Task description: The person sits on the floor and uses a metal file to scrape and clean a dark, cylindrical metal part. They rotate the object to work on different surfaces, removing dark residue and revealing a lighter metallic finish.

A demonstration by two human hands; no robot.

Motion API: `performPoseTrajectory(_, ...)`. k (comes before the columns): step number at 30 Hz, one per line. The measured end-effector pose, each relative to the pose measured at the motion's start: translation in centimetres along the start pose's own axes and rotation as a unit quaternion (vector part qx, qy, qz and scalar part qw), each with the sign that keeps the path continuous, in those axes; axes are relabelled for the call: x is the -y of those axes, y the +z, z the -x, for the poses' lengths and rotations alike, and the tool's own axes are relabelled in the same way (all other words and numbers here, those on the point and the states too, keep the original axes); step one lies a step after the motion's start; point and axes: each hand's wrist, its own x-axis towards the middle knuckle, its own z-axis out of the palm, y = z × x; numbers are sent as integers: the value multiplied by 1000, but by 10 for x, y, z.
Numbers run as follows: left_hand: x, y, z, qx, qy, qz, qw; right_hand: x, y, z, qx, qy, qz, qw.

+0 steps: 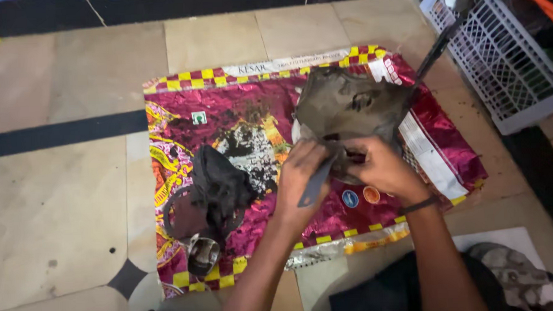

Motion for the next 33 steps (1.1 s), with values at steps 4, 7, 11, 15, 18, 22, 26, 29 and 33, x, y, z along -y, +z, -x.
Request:
performPoseTrajectory(4,-11,1,7,4,47,-2,999,-3,0,-4,14,18,-61,998)
performPoseTrajectory(7,-4,3,3,30,27,7,999,-6,3,-2,9,31,-73,997)
performPoseTrajectory(11,-5,0,3,24,16,6,1000,-2,-1,-6,4,-1,-22,1000)
performPoseTrajectory(15,4,-1,-1,32,12,-21,999,-3,0,-6,-5,-17,-15,1000)
performPoseTrajectory(18,8,1,2,26,54,-33,998,-5,-2,-6,1,-25,11,1000)
performPoseTrajectory(22,8,-2,1,53,79,-93,991,-11,1,-6,-6,14,-25,1000)
performPoseTrajectory(26,13,2,10,73,16,-80,994,-17,0,0,-15,12,-7,1000)
performPoseTrajectory(29,13,7,9,51,74,-104,990,-9,-3,-6,-2,11,-33,999)
performPoseTrajectory(33,9,3,16,74,31,-70,994,-4,-2,-1,-2,73,-29,997)
